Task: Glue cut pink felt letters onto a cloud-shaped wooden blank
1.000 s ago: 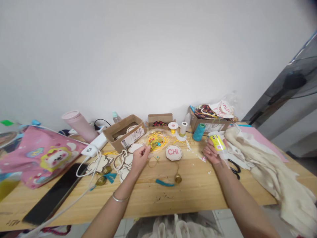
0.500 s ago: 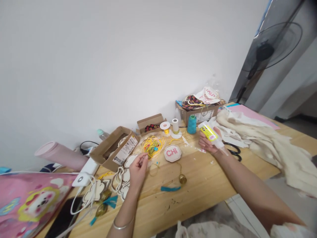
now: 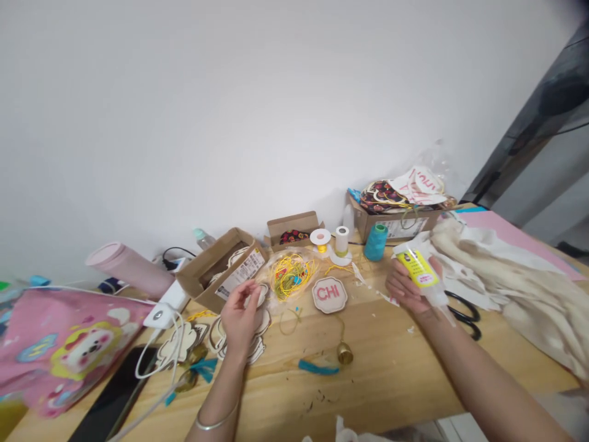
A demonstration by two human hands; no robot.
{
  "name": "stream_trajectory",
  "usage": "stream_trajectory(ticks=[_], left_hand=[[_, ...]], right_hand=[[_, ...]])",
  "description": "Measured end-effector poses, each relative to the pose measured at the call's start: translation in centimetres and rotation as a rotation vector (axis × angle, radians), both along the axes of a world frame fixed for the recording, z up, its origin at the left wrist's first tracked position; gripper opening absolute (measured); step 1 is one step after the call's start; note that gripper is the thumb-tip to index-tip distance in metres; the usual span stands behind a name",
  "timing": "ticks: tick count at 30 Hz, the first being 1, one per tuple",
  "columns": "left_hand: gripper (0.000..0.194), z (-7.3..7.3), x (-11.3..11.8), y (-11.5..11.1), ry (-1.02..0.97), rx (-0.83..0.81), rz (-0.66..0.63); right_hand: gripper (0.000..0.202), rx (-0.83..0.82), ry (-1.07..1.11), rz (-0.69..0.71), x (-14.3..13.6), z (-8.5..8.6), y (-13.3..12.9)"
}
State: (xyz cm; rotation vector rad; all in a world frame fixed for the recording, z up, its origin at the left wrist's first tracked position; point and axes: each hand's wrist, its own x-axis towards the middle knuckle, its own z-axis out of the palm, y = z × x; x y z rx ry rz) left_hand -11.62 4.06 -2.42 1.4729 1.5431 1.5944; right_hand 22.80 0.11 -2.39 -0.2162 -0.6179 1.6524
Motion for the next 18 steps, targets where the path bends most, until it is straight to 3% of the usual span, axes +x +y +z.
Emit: stream_trajectory(ticks=[6, 13, 18], left_hand=[[0.023, -0.7, 0.0, 0.4, 0.161, -0.068, -0.035], [0.026, -0.1, 1.2, -0.2, 0.312, -0.144, -0.182], [0.027, -0.1, 1.7, -0.6, 0.586, -0.093, -0.421]], right_hand=[[0.040, -0.019, 0.048, 0.011, -0.1, 0.1, 0.1], [0.041, -0.047, 0.051, -0.031, 0.1, 0.4, 0.2], [0.043, -0.023, 0.039, -0.024, 0.2, 0.1, 0.5]])
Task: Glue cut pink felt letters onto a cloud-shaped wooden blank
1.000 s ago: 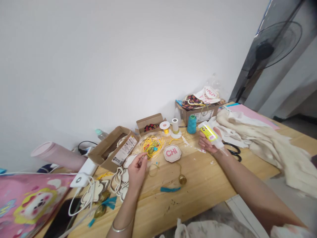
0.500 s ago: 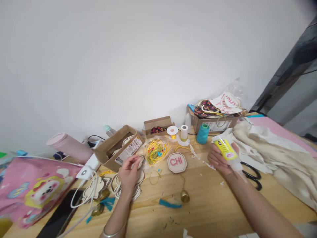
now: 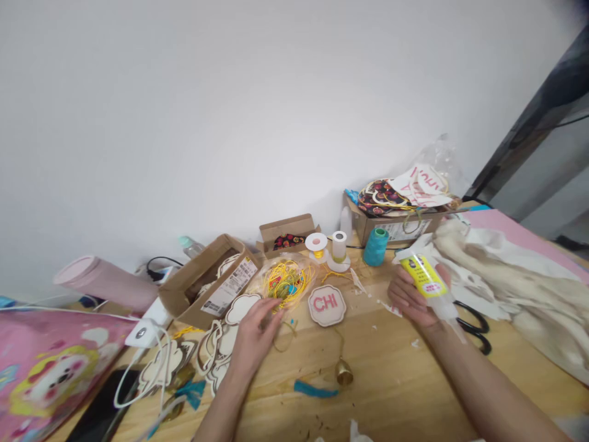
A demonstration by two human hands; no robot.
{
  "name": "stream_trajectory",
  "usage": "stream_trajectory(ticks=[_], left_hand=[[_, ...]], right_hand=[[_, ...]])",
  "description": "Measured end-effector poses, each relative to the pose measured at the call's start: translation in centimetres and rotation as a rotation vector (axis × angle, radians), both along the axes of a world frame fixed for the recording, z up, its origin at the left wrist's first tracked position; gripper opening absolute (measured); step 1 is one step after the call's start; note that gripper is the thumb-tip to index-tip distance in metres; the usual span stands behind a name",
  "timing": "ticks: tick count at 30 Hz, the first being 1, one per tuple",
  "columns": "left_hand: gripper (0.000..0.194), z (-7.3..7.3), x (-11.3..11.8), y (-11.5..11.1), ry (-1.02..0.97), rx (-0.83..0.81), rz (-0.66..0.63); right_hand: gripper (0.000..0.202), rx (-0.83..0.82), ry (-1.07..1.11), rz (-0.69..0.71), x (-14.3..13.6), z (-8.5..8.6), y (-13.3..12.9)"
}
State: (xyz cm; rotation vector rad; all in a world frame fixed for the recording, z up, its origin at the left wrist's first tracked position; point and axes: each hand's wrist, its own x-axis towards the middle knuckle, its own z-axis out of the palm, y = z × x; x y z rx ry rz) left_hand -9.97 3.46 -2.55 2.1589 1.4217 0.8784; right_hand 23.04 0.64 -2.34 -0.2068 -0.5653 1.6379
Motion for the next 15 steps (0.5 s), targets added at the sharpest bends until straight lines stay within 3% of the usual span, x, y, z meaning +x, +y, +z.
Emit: stream_trajectory(ticks=[4, 7, 10, 15], left_hand=[[0.034, -0.7, 0.5, -0.2, 0.183, 0.060, -0.197], [0.030, -0.2, 0.8, -0.4, 0.165, 0.160, -0.227], [0.022, 1.1, 0.9, -0.7, 0.033, 0.283, -0.145], [0.014, 2.4, 0.1, -1.1, -0.149, 0.420, 0.141]], right_hand=[[0.041, 0.048, 0.007, 0.025, 0.4, -0.3, 0.1], [0.040, 0.056, -0.004, 0.028, 0.5, -0.2, 0.0], [0.038, 0.044, -0.030, 0.013, 0.2, 0.3, -0.2], [0.038, 0.010, -0.032, 0.000, -0.5, 1.0, -0.4]])
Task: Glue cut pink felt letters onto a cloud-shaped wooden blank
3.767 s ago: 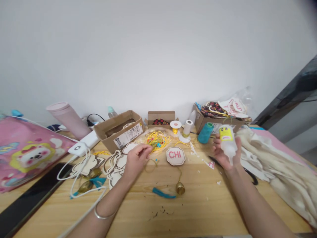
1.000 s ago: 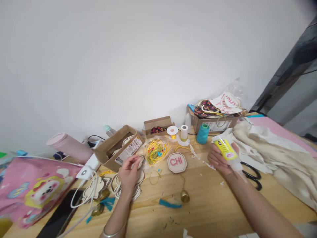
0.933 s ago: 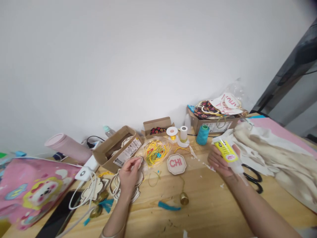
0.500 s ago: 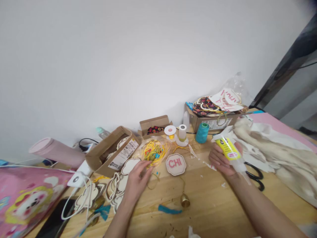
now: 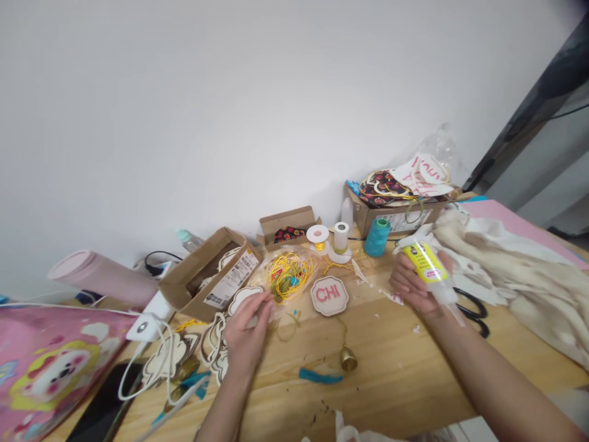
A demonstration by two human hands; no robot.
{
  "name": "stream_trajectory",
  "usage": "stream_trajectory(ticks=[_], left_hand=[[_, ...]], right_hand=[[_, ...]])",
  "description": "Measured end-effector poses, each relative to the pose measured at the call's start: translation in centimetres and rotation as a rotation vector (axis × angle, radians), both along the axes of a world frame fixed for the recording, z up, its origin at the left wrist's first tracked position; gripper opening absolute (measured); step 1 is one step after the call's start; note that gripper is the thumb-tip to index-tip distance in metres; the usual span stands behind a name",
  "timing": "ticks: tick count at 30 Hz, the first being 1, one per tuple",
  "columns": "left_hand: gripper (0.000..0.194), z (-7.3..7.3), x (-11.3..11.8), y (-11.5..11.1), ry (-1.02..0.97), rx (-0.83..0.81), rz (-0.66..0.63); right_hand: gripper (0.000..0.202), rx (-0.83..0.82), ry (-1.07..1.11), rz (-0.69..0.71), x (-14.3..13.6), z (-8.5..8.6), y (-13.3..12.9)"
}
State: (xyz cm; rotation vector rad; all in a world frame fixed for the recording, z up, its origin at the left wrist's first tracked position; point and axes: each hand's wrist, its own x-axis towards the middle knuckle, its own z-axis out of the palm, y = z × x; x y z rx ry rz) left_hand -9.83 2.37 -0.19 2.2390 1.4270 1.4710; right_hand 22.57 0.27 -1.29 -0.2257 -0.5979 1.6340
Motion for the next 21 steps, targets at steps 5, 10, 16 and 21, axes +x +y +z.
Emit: stream_trajectory(ticks=[5, 10, 16, 21], left_hand=[[0.016, -0.5, -0.5, -0.2, -0.067, 0.002, 0.070], [0.017, -0.6, 0.0, -0.5, -0.011, -0.043, 0.005], [0.022, -1.4, -0.4, -0.6, 0.034, -0.041, -0.051], [0.019, -2.1, -0.5, -0.6, 0.118, -0.032, -0.156]], right_hand=[[0.038, 0.024, 0.028, 0.021, 0.0, 0.1, 0.1], [0.037, 0.019, 0.056, 0.027, 0.2, -0.2, 0.2], [0.039, 0.031, 0.044, 0.023, 0.9, -0.8, 0.2], [0.040, 0.063, 0.012, 0.001, 0.9, -0.5, 0.0]])
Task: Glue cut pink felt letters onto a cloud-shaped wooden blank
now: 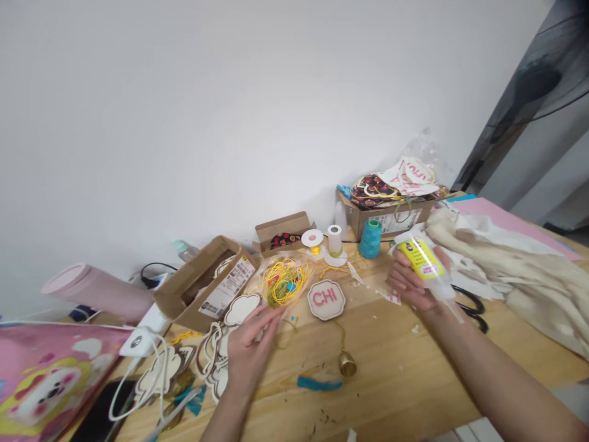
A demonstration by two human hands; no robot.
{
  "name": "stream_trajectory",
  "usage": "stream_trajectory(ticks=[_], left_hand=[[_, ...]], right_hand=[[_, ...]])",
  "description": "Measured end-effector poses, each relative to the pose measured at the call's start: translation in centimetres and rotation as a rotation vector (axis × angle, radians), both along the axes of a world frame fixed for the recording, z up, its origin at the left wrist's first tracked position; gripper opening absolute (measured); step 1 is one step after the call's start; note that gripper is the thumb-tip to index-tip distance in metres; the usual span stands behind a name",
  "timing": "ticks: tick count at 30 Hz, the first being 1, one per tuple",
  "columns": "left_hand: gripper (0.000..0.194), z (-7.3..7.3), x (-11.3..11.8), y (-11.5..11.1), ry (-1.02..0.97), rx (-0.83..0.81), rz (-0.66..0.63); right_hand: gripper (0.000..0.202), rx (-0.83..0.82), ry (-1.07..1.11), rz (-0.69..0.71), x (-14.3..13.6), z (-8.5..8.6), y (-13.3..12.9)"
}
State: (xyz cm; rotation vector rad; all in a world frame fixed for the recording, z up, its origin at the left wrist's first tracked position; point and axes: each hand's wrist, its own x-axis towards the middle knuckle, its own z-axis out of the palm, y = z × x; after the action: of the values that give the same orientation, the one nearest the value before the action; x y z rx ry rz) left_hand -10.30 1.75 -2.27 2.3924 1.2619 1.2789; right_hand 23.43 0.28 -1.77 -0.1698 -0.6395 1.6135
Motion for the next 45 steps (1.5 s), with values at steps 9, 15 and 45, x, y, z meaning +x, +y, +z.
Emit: stream_trajectory(ticks=[9, 15, 45], left_hand=[[0.008, 2.2, 1.3, -0.1, -0.124, -0.067, -0.044], [0.009, 1.1, 0.6, 0.2, -0.126, -0.156, 0.037], [0.010, 0.9, 1.6, -0.3, 0.073, -0.225, -0.130]], right_hand=[[0.037, 0.005, -0.009, 0.011, -0.7, 0.4, 0.0], [0.039, -0.036, -0.034, -0.003, -0.3, 0.3, -0.1], [0.041, -0.137, -0.088, -0.099, 0.0, -0.7, -0.3]])
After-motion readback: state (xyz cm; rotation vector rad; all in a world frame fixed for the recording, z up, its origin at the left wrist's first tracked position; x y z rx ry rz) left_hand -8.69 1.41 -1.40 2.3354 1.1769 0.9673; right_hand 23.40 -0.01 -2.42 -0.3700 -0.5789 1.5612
